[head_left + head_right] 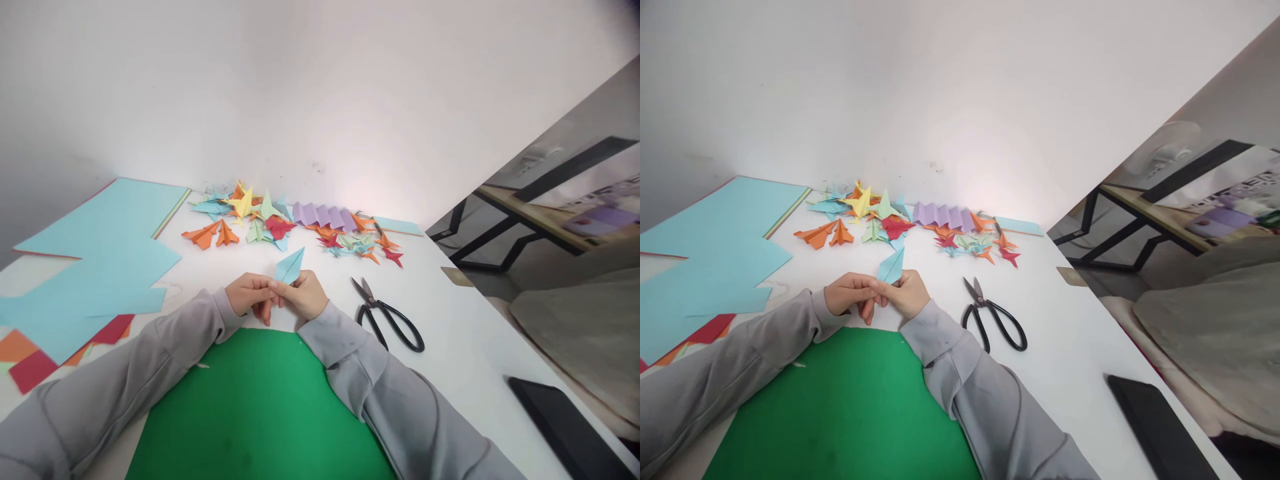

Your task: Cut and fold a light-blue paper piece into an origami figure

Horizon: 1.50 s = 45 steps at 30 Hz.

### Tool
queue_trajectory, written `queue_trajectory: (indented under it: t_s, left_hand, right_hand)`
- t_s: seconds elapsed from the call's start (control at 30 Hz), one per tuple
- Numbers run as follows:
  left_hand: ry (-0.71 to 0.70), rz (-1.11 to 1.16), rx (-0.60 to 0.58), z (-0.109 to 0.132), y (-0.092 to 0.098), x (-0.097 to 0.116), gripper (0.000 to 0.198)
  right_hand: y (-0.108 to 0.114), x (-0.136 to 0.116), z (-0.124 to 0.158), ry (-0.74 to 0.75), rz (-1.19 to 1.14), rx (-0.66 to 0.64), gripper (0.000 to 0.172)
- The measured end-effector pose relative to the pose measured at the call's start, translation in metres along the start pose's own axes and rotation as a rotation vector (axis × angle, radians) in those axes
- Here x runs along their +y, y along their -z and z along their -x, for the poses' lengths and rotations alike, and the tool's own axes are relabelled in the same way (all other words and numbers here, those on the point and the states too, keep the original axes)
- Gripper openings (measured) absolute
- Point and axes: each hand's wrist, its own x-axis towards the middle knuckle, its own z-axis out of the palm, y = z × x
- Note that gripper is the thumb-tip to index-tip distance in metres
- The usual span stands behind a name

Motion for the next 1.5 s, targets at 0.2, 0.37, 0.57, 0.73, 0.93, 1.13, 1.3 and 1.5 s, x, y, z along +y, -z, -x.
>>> queue_trajectory:
  t_s: [0.2, 0.37, 0.57, 0.73, 0.93, 1.13, 1.3, 1.5]
  left_hand:
    - [-0.047, -0.005, 0.023, 0.001, 0.000, -0.002, 0.037]
    - [-0.049, 0.042, 0.035, 0.002, -0.001, 0.000, 0.039]
    - [-0.024, 0.047, 0.014, 0.003, -0.001, -0.002, 0.038]
    - [-0.032, 0.038, 0.005, 0.002, 0.001, -0.005, 0.037]
    - [-0.010, 0.032, 0.038, 0.003, -0.003, 0.001, 0.036]
    - [-0.006, -0.038, 0.137, 0.005, -0.008, 0.005, 0.036]
    - [-0.027, -0.071, 0.151, 0.003, -0.006, 0.002, 0.042]
    - [0.005, -0.030, 0.115, 0.006, -0.005, 0.003, 0.042]
  right_hand:
    - [-0.001, -0.003, 0.001, 0.012, -0.004, -0.015, 0.040]
    - [-0.002, -0.002, 0.000, -0.067, -0.021, 0.050, 0.050]
    - [-0.001, 0.000, -0.002, -0.030, -0.022, 0.246, 0.058]
    - [-0.002, 0.002, -0.001, -0.044, -0.003, 0.320, 0.056]
    - [-0.001, 0.004, -0.003, -0.035, -0.030, 0.330, 0.055]
    - [-0.002, 0.001, 0.000, -0.041, 0.019, 0.268, 0.055]
    - [-0.005, -0.003, 0.003, -0.032, 0.041, 0.025, 0.057]
    - [-0.004, -0.002, 0.003, -0.016, 0.073, 0.042, 0.052]
